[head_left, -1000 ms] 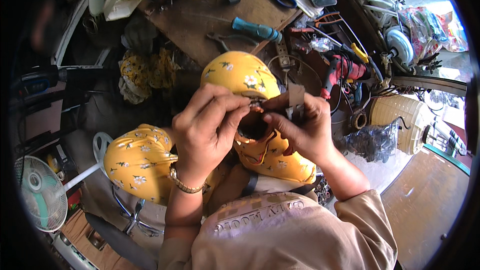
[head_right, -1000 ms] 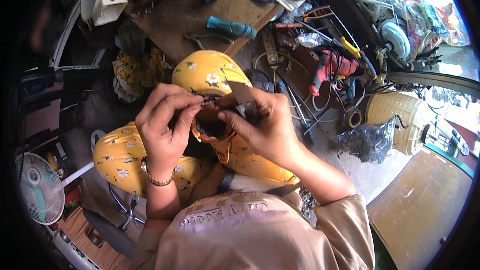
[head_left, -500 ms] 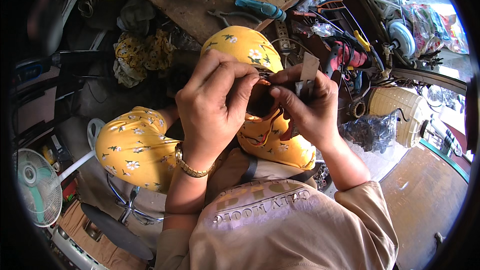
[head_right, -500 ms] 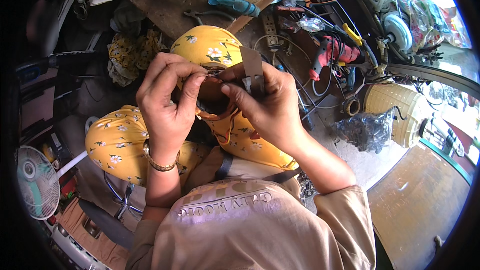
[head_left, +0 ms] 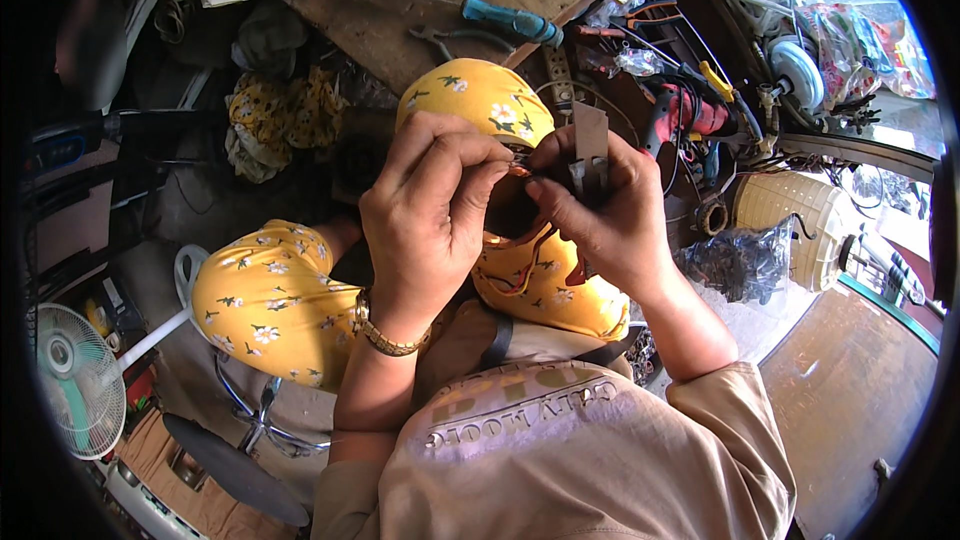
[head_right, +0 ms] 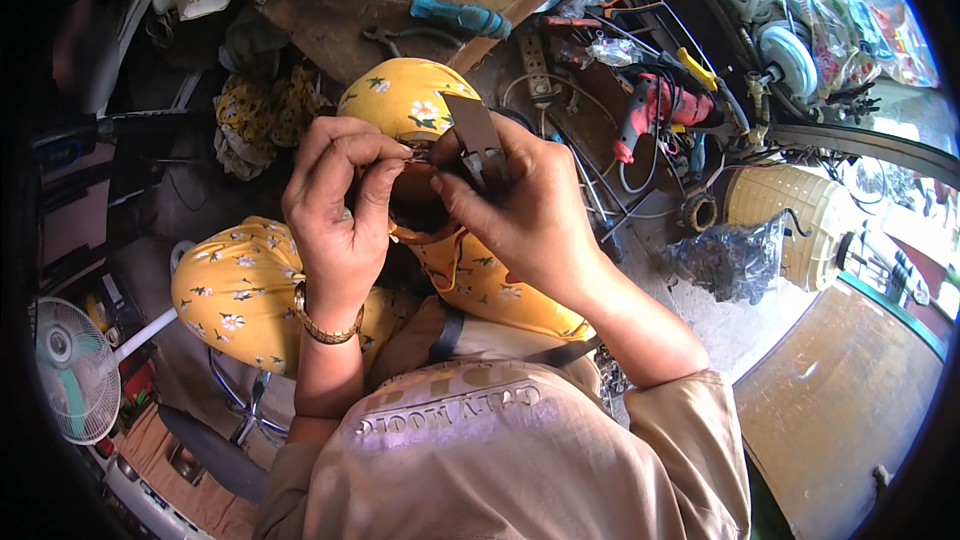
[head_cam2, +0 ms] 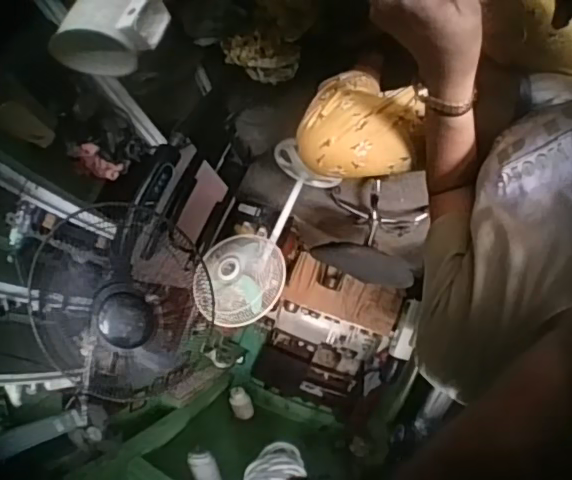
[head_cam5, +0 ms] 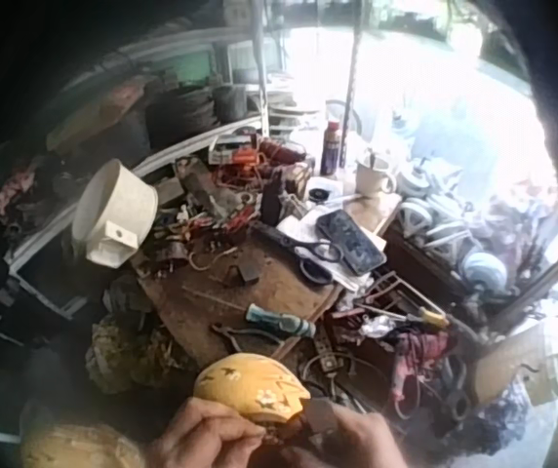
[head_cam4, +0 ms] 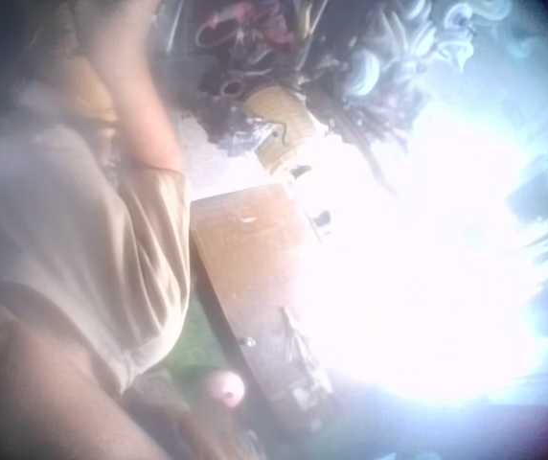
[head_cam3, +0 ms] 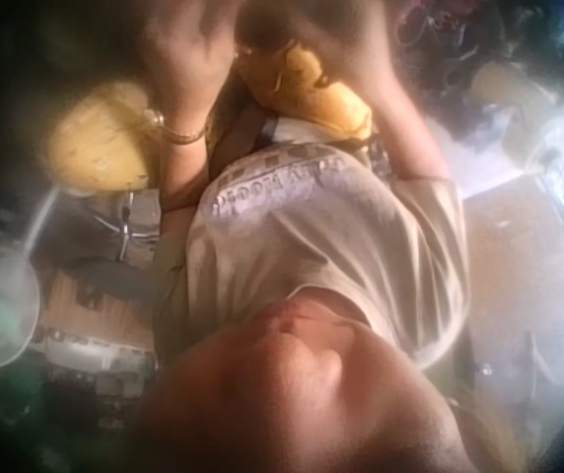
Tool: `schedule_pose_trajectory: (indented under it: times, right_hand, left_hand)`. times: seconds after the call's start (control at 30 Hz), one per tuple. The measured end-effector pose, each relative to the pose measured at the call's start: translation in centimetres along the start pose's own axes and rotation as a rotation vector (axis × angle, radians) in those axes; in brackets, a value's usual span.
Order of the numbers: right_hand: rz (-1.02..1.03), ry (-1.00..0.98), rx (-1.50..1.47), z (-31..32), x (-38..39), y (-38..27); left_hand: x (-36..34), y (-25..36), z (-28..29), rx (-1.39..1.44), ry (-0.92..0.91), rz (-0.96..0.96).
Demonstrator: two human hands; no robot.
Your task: The person repairs an electric motor coil by stripping wire insulation with pliers, twisting wires together, and securing them with tape.
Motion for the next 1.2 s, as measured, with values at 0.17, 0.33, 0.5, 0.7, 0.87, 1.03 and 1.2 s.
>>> schedule_pose_trajectory:
  times: [0.17,0.33,0.5,0.7,0.87,1.03,1.2]
  right_hand:
    - [-0.210,-0.046,-0.115,1.8,-1.0,0.2]
    - [-0.165,0.123,-0.363,5.6,-8.5,2.0]
    - [0.493,0.207,0.718,6.4,-19.5,4.7]
    - [0.516,0.122,1.077,1.2,-24.9,2.7]
    - [0.724,0.041,1.147,-1.6,-27.4,5.6]
    - [0.842,0.111,1.080,-2.5,-28.3,6.5]
    - [1.115,0.358,1.113,-2.4,-27.2,6.6]
  left_hand:
    - [0.3,-0.4,0.3,0.046,-0.021,0.066]
    - [0.4,-0.4,0.7,0.110,-0.050,0.102]
    - [-0.4,0.2,1.4,0.062,-0.111,0.141]
    - [-1.0,0.2,1.6,0.079,-0.169,0.131]
    - [-1.4,0.4,2.0,0.082,-0.192,0.187]
    - [-1.4,0.9,1.7,0.005,-0.180,0.163]
    - [-1.4,1.0,1.1,-0.010,-0.121,0.166]
Point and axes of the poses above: each hand's wrist, its own x-axis away from the middle knuckle, its own z-axis out of the back of the hand, y = z × x, the point moved 1 cm from there along -x, towards the middle knuckle, and after that the axes turned 6 degrees about y, right-handed, at the moved point
